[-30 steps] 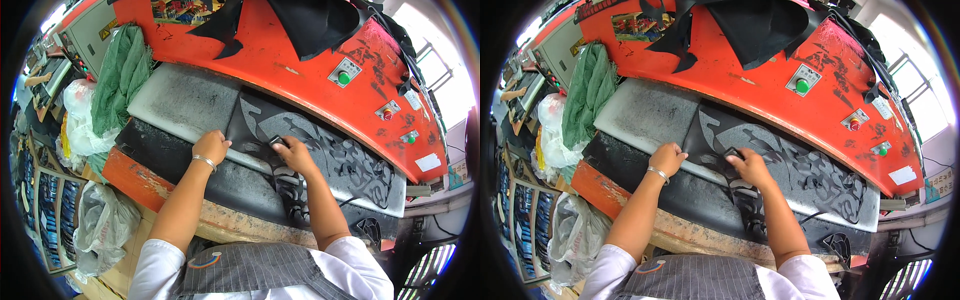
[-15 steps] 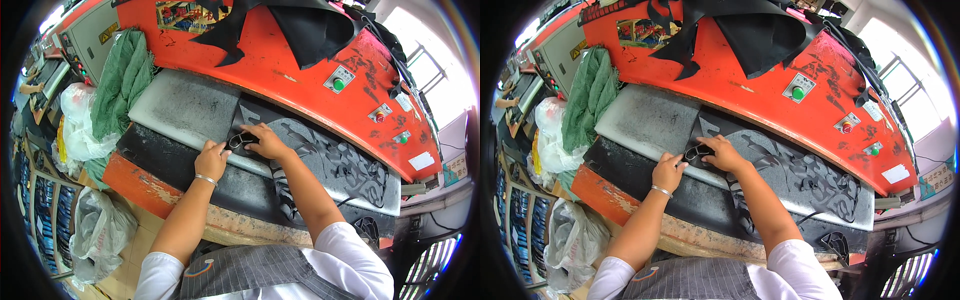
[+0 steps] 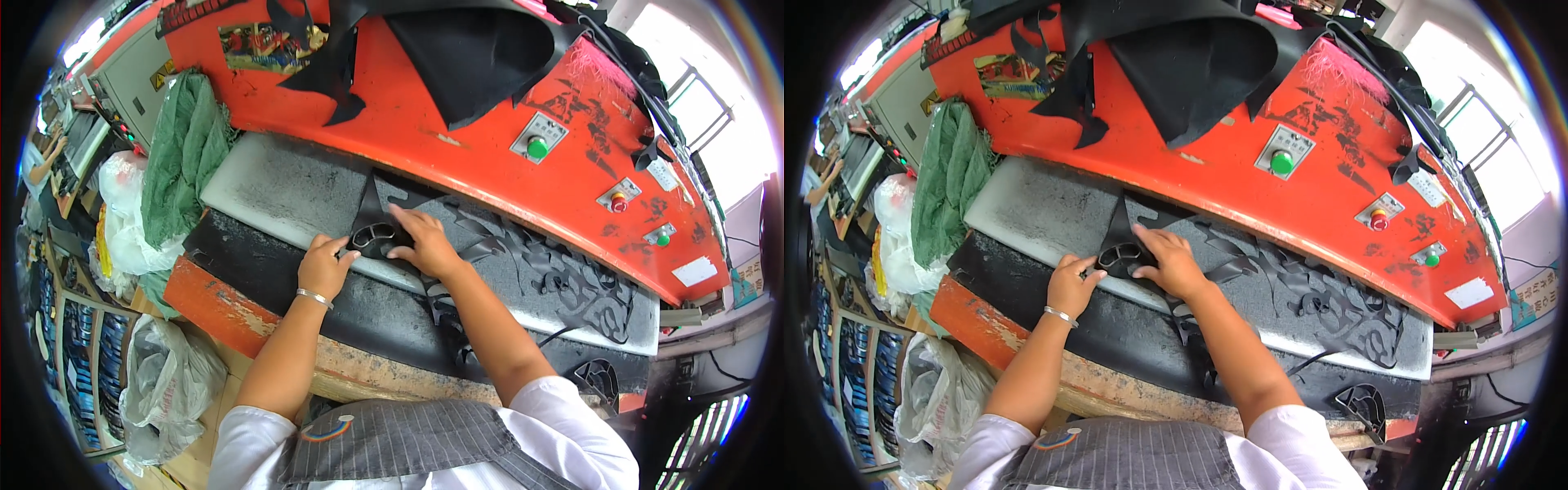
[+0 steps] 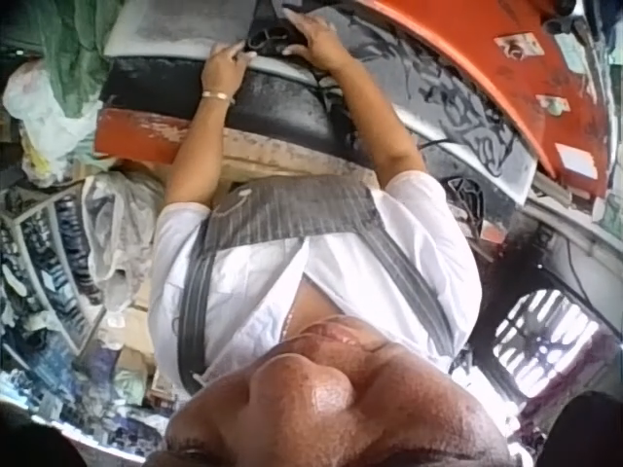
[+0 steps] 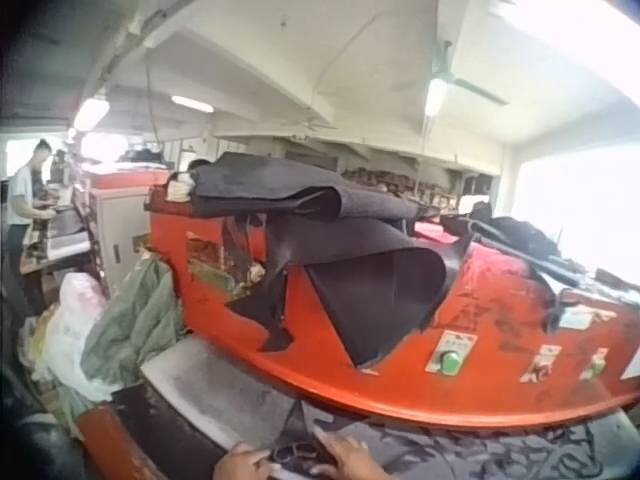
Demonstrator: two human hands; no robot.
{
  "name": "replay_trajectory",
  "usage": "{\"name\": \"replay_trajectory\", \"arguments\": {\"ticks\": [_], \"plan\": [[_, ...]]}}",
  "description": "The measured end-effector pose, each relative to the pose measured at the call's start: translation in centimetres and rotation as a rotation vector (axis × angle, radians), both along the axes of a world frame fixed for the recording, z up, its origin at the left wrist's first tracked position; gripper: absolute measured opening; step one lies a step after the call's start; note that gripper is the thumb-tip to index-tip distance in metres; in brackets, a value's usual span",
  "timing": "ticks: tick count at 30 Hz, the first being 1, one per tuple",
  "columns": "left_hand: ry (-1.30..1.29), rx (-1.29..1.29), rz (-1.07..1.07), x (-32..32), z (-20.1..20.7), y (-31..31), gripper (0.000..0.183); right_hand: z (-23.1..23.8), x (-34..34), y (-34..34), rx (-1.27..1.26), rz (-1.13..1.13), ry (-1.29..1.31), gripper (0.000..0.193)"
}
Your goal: Operating a hydraulic press with metal dies to cut shoe components from sheets of leather.
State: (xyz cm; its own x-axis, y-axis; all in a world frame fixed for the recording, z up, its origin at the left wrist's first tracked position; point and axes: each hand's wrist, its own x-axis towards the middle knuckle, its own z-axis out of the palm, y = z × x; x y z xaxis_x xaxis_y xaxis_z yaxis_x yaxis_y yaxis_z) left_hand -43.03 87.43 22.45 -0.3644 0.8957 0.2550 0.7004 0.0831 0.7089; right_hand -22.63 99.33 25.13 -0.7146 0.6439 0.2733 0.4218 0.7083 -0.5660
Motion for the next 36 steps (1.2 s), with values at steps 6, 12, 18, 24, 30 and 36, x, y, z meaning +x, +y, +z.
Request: {"name": "replay_trajectory", "arguments": {"ticks": [6, 12, 18, 24, 30, 36], "plan": [[-0.272, 0.148, -0.056, 5.5, 5.7, 1.5, 0.021, 5.0, 15.9, -3.0, 0.345, -0.602, 0.333, 0.077], [-0.316, 0.370, -0.756, 18.2, 11.2, 7.6, 0.024, 13.0, 39.9, 3.9, 0.772, -1.342, 0.604, 0.060], [-0.078, 0.270, -0.688, 20.7, 17.3, 10.1, 0.038, 13.3, 49.0, 6.9, 0.703, -1.702, 0.482, 0.094], [0.012, 0.130, -0.718, 19.0, 15.5, 6.4, 0.043, 14.1, 46.9, 2.0, 0.554, -1.498, 0.576, 0.082], [0.296, -0.528, -0.705, 9.6, 9.1, -7.0, 0.045, 16.3, 38.3, -4.0, 0.641, -1.243, 0.780, 0.059], [0.297, -0.511, -0.460, 9.2, 6.0, -12.3, 0.039, 12.6, 17.4, -4.2, 0.753, -0.678, 0.552, 0.043]]}}
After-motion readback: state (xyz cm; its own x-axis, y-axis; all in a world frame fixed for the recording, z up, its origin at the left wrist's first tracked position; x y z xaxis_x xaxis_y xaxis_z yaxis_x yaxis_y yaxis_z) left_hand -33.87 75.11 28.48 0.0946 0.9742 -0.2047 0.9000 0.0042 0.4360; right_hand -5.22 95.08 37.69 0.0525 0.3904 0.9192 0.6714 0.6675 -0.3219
